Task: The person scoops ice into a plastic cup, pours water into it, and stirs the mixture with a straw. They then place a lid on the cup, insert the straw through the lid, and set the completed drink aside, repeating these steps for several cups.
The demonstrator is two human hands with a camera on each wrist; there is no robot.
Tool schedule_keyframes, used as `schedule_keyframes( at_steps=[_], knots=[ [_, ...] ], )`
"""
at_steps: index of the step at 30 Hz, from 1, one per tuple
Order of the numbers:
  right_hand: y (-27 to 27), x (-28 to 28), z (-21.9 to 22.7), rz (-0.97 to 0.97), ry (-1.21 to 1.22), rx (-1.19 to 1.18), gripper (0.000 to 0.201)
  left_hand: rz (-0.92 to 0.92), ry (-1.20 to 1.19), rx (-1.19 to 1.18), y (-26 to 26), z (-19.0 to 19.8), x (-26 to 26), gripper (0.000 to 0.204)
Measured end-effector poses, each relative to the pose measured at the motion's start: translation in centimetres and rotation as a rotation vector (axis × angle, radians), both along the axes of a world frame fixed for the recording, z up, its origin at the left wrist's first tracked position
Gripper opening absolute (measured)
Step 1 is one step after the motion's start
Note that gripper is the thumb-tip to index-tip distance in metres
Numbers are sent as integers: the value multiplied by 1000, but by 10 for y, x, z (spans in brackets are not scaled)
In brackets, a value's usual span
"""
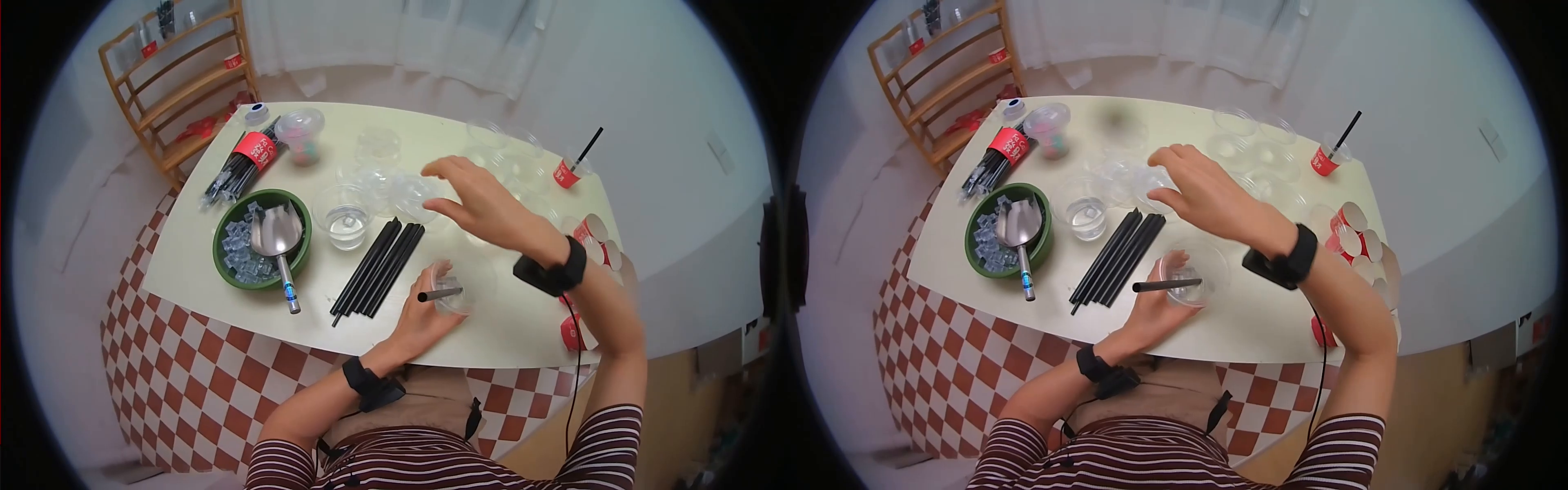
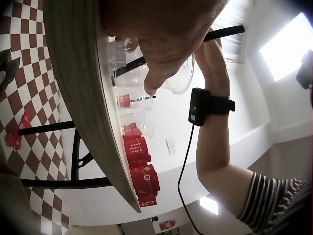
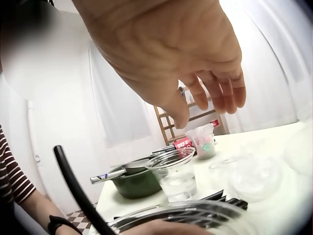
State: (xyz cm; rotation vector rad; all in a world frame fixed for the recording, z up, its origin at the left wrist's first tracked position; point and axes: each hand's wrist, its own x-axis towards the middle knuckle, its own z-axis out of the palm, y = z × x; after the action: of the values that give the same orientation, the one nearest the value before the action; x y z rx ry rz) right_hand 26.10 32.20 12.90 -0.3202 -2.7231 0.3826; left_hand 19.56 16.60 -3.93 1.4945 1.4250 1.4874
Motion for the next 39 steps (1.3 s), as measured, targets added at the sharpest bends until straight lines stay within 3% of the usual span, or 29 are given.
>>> schedule_keyframes(
  at_steps=[5,8,11,17,21,26,30,32,35,38,39],
  knots=[
    [42,-75,-13,-95,-457,35,62,26,41,25,1,-2,1,84],
    [63,-106,-36,-107,-611,90,76,37,38,6,0,0,3,84],
    [74,-124,-55,-91,-665,-2,83,36,57,8,0,1,1,84],
    [80,-138,-71,-142,-691,-233,75,47,71,46,0,-2,2,81],
    [76,-133,-63,-133,-627,-106,70,53,88,57,0,-1,2,80],
    [69,-94,-19,-116,-448,54,62,62,103,76,2,-4,2,83],
    [13,-9,35,-130,-267,-182,59,42,52,89,2,-2,2,90],
    [1,28,27,-16,-111,-146,56,27,125,174,2,-1,0,103],
    [-37,71,23,-17,-79,-180,56,73,135,130,-19,14,-3,107],
    [-64,100,7,-99,-109,-185,59,129,162,107,-41,28,-12,106],
    [-68,105,1,-110,-111,-184,60,179,135,140,-46,36,-13,91]
  ],
)
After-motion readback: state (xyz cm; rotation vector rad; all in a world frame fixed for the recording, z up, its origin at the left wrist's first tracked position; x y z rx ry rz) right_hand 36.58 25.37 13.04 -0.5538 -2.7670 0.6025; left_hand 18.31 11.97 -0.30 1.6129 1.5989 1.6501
